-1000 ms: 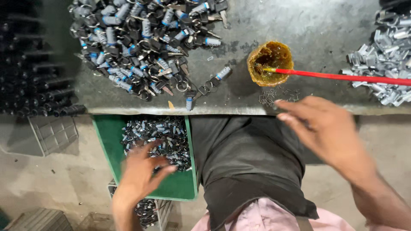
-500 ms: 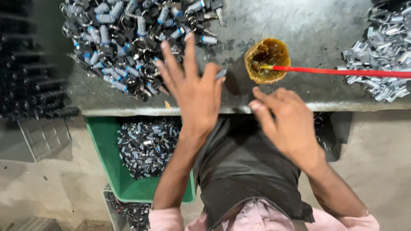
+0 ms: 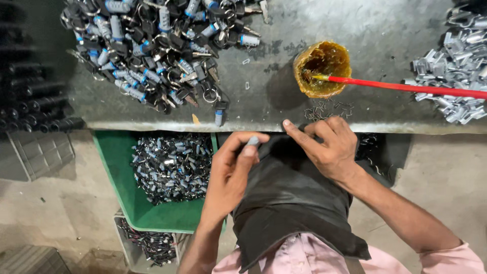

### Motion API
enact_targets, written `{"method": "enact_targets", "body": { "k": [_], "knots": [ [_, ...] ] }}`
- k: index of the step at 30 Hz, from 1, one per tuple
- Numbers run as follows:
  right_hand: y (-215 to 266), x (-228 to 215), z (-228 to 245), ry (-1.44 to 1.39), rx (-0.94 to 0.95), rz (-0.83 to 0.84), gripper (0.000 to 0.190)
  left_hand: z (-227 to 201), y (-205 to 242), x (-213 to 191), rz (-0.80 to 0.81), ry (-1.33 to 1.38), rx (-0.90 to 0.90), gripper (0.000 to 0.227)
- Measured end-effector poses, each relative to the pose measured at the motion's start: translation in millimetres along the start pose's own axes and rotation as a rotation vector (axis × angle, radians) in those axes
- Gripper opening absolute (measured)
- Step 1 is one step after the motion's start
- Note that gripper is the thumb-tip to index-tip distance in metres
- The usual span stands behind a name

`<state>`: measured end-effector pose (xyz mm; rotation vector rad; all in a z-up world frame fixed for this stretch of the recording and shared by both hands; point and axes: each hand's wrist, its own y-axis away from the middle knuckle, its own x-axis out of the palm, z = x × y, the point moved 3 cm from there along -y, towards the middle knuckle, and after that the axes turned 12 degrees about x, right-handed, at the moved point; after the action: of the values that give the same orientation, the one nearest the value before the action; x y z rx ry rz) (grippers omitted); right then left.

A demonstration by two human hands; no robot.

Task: The person assembles small keychains by picking up a keyring and a cylindrical component, applying a yellow substance with a brush, and joining the parts. The finished keychains are placed into a green bin below the workbench.

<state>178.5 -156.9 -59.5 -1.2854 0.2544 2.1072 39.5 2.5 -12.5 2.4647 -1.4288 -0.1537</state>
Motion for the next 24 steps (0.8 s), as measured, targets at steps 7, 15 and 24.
{"method": "enact_targets", "body": {
  "k": [7,15,24],
  "knots": [
    [-14,-16,4,-0.291,0.367,0.099,0.023,-9,-20,9,-0.014,-0.165,0.022,0.02],
    [-31,-9,10,-0.227,0.392,0.088,0.028,-38,-34,8,-0.066,-0.398,0.19,0.022],
    [-24,-23,12,-0.335,0.467,0.183,0.028,-52,-55,26,-0.033,-0.287,0.194,0.017]
  ]
}}
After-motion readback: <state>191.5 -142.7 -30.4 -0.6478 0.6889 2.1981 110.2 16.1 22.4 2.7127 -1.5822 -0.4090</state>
